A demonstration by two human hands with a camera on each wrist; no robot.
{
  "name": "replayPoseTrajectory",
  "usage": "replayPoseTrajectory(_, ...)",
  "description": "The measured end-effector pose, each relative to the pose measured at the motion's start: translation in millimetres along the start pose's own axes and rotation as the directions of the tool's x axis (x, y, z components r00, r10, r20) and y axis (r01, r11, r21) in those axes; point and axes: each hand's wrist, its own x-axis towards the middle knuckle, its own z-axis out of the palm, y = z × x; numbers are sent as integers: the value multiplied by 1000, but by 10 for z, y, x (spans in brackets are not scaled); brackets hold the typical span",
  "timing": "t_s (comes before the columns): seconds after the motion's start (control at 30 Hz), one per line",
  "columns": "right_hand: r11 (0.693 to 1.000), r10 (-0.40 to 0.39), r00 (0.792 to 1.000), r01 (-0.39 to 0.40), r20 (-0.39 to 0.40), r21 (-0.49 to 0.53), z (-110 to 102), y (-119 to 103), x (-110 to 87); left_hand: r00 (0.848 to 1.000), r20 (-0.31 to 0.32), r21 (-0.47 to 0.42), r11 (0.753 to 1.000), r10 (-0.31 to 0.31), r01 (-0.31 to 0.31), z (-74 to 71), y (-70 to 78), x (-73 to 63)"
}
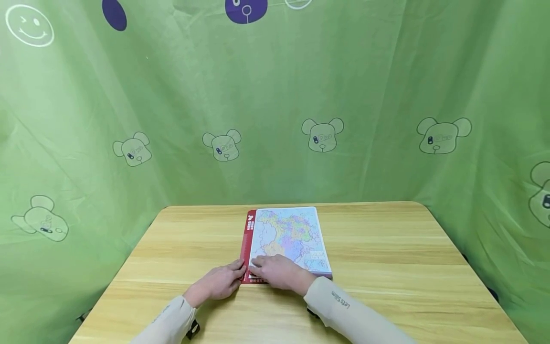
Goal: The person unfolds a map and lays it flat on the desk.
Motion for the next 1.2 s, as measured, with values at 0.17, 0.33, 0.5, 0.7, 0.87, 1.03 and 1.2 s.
replayPoseTrajectory(0.17,999,-7,1000,7,1,-46,-37,-1,-12,1000,-3,2,1000,4,-4,2,-1,-1)
replayPoseTrajectory(0.33,997,-19,1000,18,-12,-70,-48,-7,-36,1000,1,6,1000,6,-6,15,-3,1)
replayPoseTrajectory(0.5,994,-52,997,46,-58,-98,-27,2,-58,1000,2,5,1000,6,-6,10,4,5)
replayPoseTrajectory(0.7,987,-81,995,71,-59,-146,-21,-25,-68,1000,1,15,1000,0,0,16,4,-2)
replayPoseTrajectory(0.87,974,-98,993,83,-60,-210,-22,-40,-62,1000,-1,12,1000,4,-4,17,4,-3)
replayPoseTrajectory(1.03,965,-106,990,80,-92,-248,-63,-38,-58,1000,4,7,1000,1,-1,24,2,-3)
replayPoseTrajectory(1.2,972,-94,990,67,-110,-227,-104,-33,-71,1000,15,-2,1000,-6,6,11,8,-7)
